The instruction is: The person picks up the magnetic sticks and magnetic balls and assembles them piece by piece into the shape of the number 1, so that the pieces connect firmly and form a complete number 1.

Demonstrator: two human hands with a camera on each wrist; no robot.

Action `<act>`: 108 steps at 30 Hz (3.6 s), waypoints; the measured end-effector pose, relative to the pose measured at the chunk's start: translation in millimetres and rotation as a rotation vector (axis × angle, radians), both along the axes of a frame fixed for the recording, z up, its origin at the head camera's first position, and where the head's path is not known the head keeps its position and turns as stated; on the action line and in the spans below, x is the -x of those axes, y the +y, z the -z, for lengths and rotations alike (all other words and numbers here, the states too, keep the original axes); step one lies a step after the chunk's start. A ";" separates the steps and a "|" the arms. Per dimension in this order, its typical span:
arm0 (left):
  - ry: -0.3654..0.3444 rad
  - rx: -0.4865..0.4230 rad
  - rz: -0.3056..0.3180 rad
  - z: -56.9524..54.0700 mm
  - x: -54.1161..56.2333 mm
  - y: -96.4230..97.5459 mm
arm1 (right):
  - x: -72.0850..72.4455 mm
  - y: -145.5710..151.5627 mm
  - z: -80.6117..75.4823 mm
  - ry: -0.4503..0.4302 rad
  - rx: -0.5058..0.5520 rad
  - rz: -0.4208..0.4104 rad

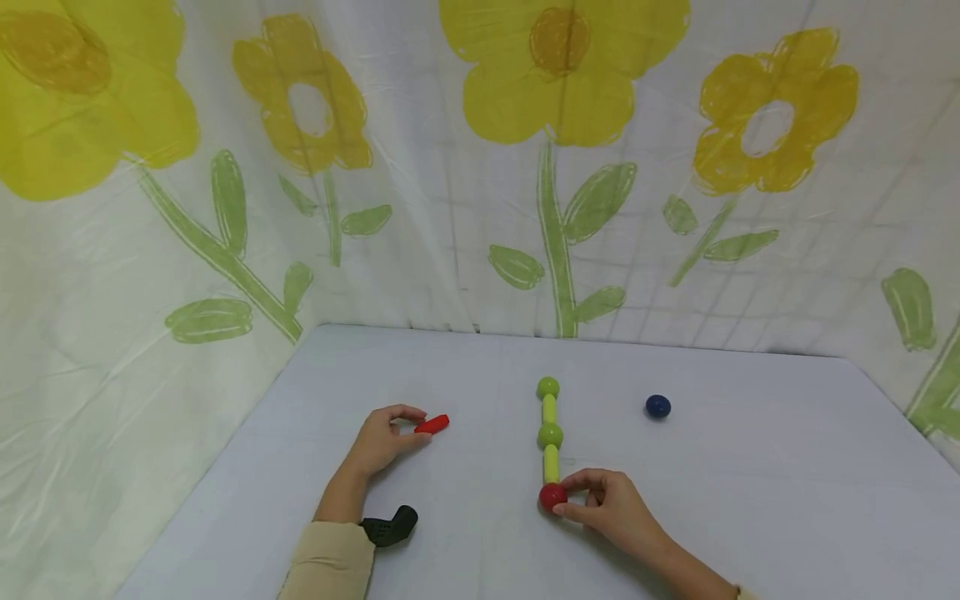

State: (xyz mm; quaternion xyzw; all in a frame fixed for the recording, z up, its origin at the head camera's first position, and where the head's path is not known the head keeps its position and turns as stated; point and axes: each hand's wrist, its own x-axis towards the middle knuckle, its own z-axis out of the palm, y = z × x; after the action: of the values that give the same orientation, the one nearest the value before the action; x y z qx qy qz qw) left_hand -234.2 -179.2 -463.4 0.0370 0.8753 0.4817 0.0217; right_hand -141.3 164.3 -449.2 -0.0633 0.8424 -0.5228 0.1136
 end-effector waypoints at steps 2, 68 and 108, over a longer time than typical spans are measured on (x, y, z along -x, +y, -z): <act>0.002 0.011 -0.005 -0.2 -0.1 1.0 | 0.4 0.2 0.4 -0.002 -0.001 0.000; -0.177 -0.383 -0.111 -16.6 -2.2 39.0 | 11.7 6.9 1.9 0.052 -0.035 -0.021; -0.285 -0.493 0.126 -23.0 -17.8 95.1 | 47.4 9.0 1.9 0.088 -0.063 -0.007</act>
State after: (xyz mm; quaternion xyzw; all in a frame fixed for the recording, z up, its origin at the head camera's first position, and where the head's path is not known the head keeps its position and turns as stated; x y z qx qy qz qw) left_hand -216.4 -84.1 -440.4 0.0273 0.7160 0.6779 0.1645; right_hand -188.7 173.3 -451.1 -0.0855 0.8624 -0.4926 0.0799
